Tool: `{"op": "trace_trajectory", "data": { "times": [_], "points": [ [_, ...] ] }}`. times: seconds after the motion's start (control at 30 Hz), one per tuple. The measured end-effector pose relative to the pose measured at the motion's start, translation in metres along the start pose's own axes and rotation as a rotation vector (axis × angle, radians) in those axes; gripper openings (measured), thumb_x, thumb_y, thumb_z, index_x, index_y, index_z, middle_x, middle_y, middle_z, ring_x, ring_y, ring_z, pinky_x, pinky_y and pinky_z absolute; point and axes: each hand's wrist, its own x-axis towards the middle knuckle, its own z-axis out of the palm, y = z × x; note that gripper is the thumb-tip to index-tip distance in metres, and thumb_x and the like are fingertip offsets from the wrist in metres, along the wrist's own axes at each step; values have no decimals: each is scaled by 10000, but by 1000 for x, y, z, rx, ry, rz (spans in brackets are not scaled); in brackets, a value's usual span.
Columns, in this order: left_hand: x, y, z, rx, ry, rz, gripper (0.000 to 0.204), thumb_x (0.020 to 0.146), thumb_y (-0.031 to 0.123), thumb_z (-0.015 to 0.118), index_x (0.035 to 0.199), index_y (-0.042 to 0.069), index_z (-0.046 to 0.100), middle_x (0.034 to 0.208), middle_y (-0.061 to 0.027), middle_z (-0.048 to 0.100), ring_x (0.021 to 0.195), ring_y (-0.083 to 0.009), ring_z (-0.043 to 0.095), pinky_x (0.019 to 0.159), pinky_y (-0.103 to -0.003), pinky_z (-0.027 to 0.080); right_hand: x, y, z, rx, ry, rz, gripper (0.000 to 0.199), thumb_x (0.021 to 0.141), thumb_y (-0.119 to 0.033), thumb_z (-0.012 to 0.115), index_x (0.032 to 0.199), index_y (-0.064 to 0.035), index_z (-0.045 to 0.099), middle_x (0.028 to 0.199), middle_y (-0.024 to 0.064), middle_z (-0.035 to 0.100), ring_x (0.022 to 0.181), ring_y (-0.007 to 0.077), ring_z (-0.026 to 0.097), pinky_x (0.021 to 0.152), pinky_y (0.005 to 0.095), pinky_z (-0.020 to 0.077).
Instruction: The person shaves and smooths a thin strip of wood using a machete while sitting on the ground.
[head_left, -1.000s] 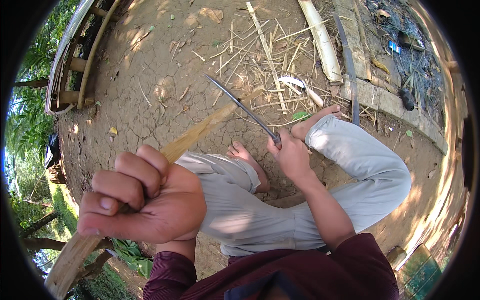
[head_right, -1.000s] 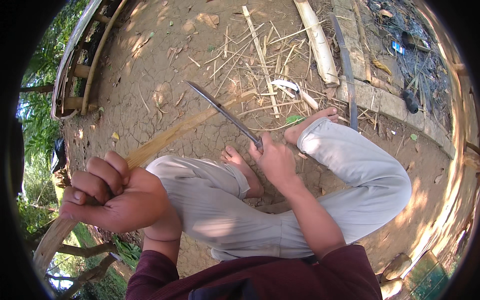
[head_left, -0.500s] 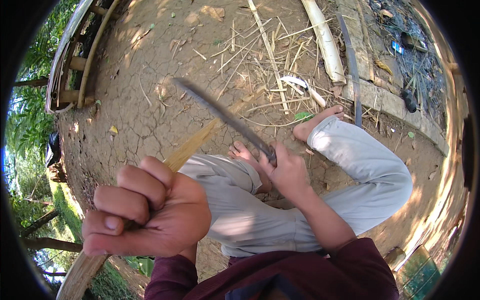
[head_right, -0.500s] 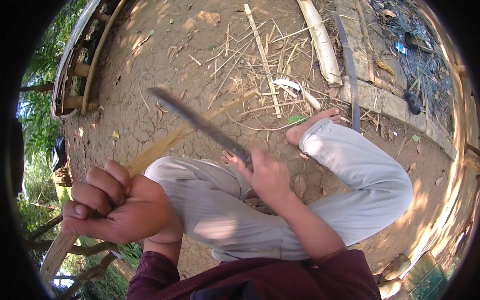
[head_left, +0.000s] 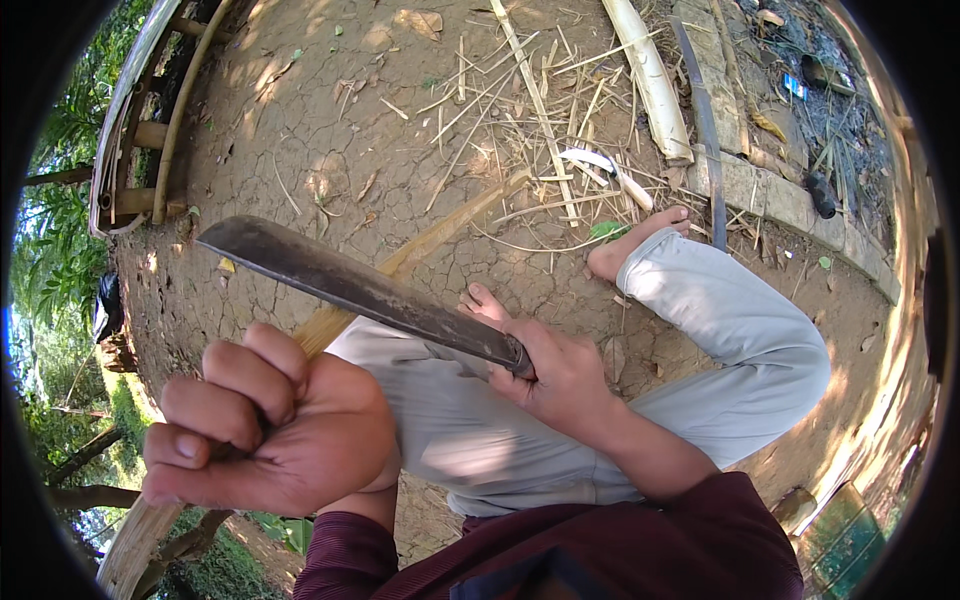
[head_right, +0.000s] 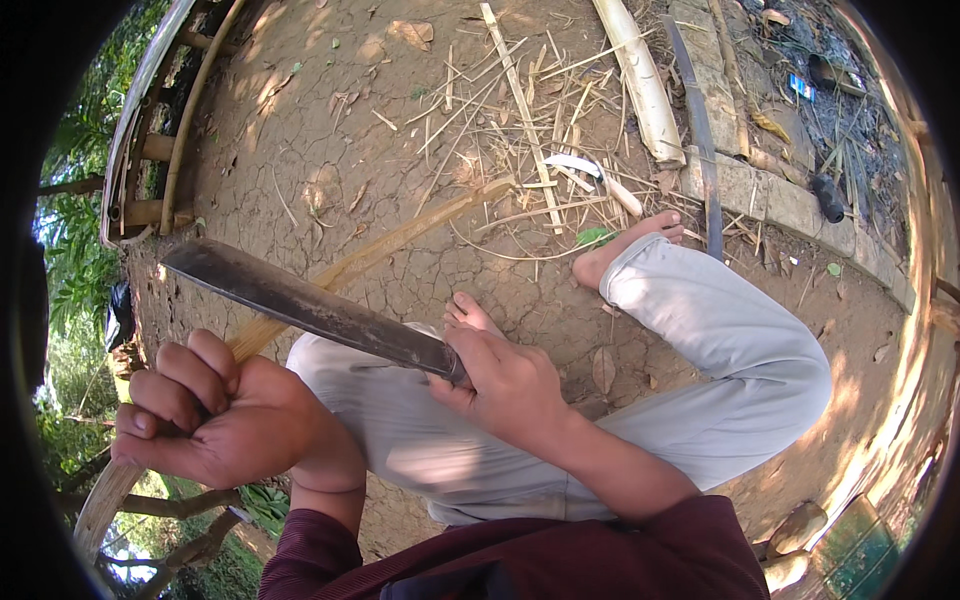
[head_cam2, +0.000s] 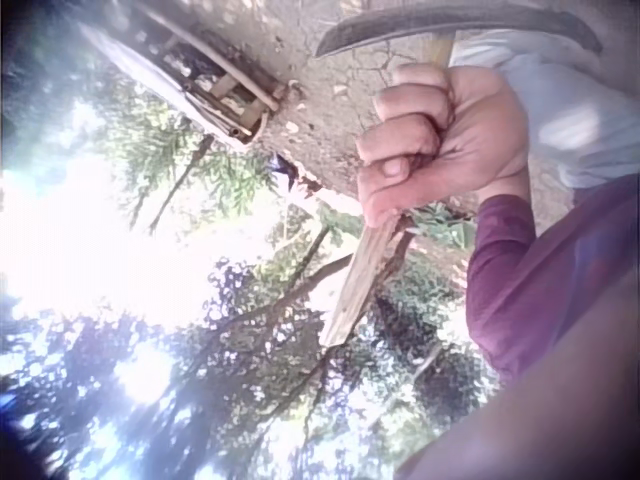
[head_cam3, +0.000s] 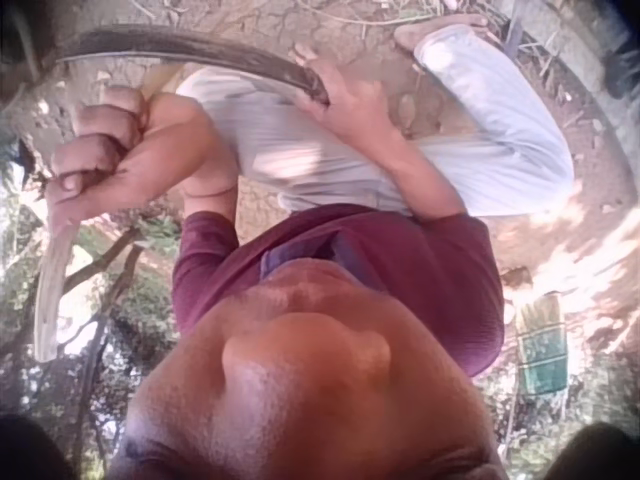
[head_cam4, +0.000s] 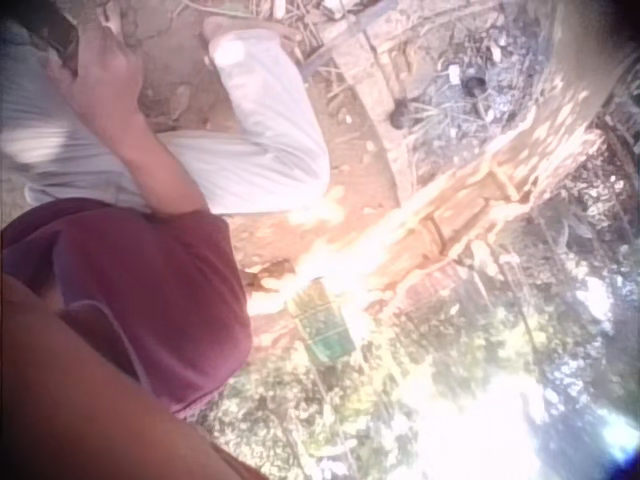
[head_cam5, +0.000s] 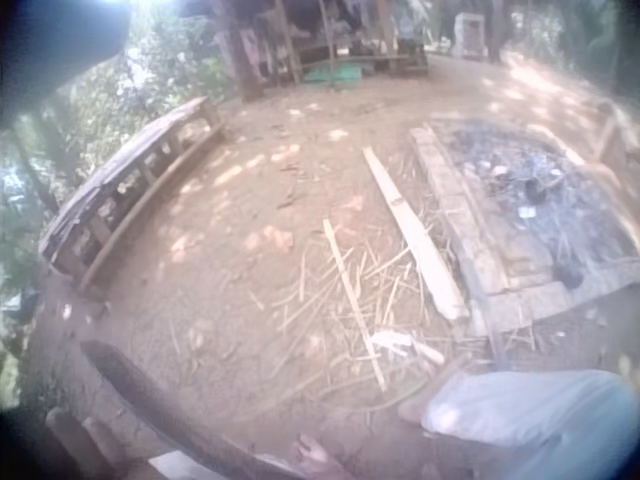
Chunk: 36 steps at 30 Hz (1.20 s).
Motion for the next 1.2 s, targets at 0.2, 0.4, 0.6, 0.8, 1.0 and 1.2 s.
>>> {"op": "trace_trajectory", "data": {
  "times": [0.2,0.4,0.6,0.8,1.0,1.2],
  "points": [
    [0,-3,-1,33,16,0,346,1062,383,398,821,138,441,597,42,238,501,-79,196,459,-255,156,-8,58,3,-235,-171,533,263,891,-195,679,1019,17,590,695,153,643,563,325,645,527,409,514],
    [10,-4,-2,34,-18,6,347,1063,364,369,816,133,441,615,37,275,496,-84,222,462,-249,178,-6,-6,6,83,-137,236,310,894,-187,676,1065,44,559,757,233,668,656,338,696,616,390,566],
    [9,5,-7,-59,-97,-55,391,1026,442,351,830,119,452,651,3,329,513,-116,290,495,-275,252,-11,-23,3,117,-204,241,312,895,-174,672,1071,50,544,806,241,677,719,308,713,686,382,575],
    [20,-6,-21,-41,-177,-1,467,1033,517,277,937,109,483,714,-40,447,582,-156,445,569,-329,376,-8,2,0,74,-143,400,224,923,-183,643,982,25,588,678,146,650,577,260,649,579,362,516],
    [29,-4,-23,-72,-213,36,585,1044,522,231,1296,31,427,918,-148,556,749,-277,583,720,-441,499,-7,8,-3,95,-134,416,228,928,-202,638,929,22,600,602,124,599,515,246,602,519,362,468],
    [70,49,-23,42,-7,188,717,987,590,282,1308,-23,469,1019,-204,544,827,-341,538,816,-491,442,-14,15,3,105,-115,412,245,921,-224,651,920,15,600,591,116,591,505,232,598,506,357,462]
  ]
}}
